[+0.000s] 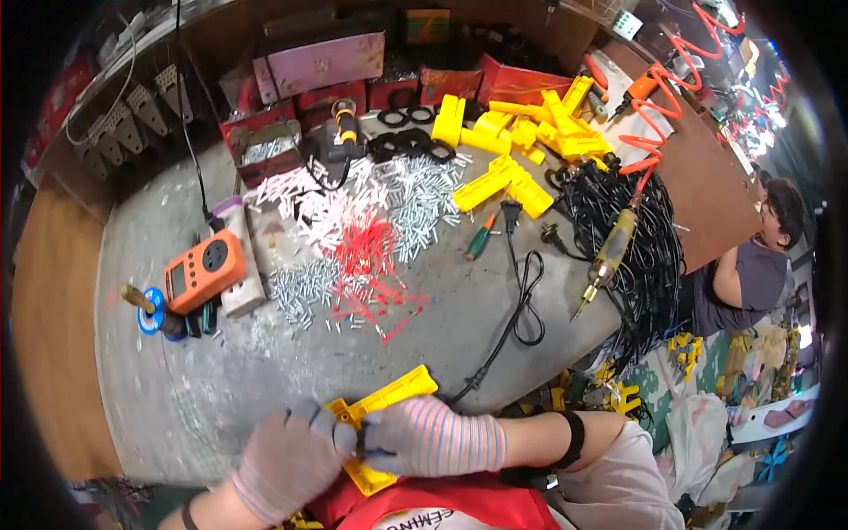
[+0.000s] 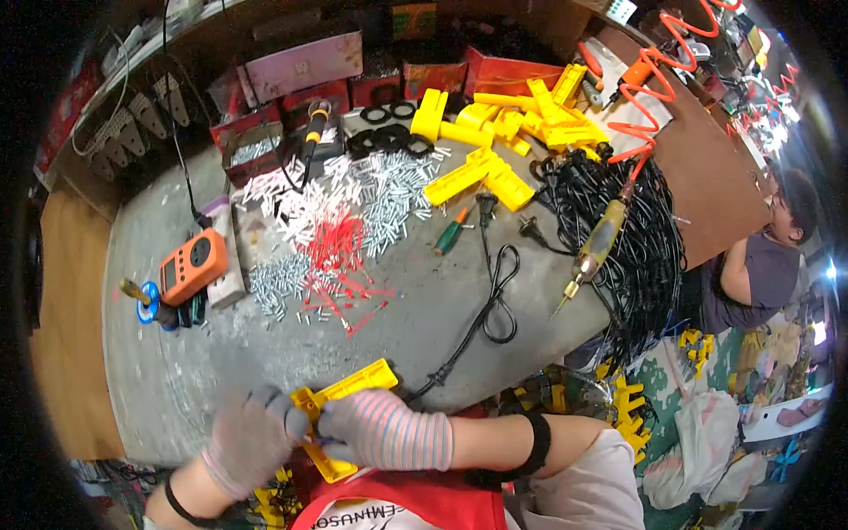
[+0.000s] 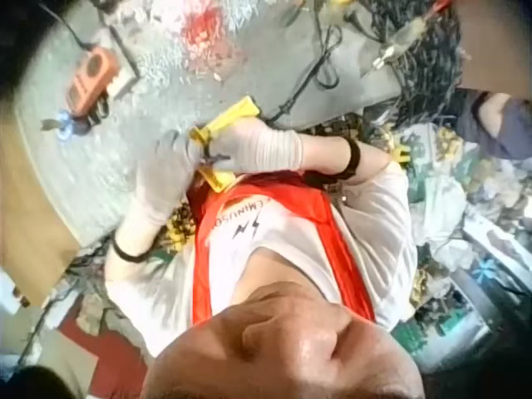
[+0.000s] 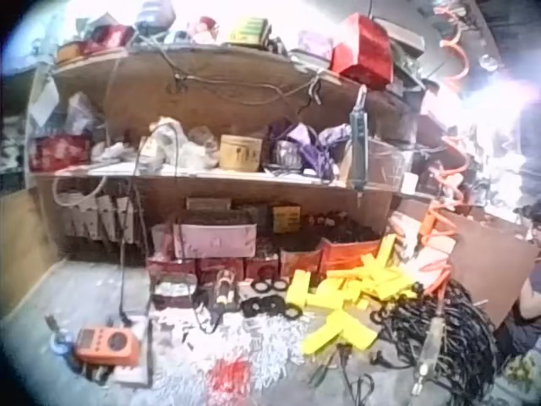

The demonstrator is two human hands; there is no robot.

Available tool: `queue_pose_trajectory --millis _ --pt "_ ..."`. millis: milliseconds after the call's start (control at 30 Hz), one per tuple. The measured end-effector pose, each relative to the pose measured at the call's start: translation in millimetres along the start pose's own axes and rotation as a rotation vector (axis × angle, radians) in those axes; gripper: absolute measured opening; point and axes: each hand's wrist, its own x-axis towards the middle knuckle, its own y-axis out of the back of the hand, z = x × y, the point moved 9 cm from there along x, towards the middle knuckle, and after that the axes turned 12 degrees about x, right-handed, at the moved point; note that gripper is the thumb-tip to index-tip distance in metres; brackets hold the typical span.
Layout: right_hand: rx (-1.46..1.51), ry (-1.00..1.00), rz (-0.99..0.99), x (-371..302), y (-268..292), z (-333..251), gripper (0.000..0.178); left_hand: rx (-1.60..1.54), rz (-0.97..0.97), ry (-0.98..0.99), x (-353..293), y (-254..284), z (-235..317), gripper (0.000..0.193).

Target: Assembling yellow plastic housings and metal components for an electronic or industrial device using an electric screwdriver.

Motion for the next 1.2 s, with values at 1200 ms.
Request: queue_pose_trajectory --millis 1200 --pt "1.114 0.365 0.397 7.7 89.4 -29.8 0.042 -0.424 0.807 0.717 -29.4 -7.2 -21.4 0.024"
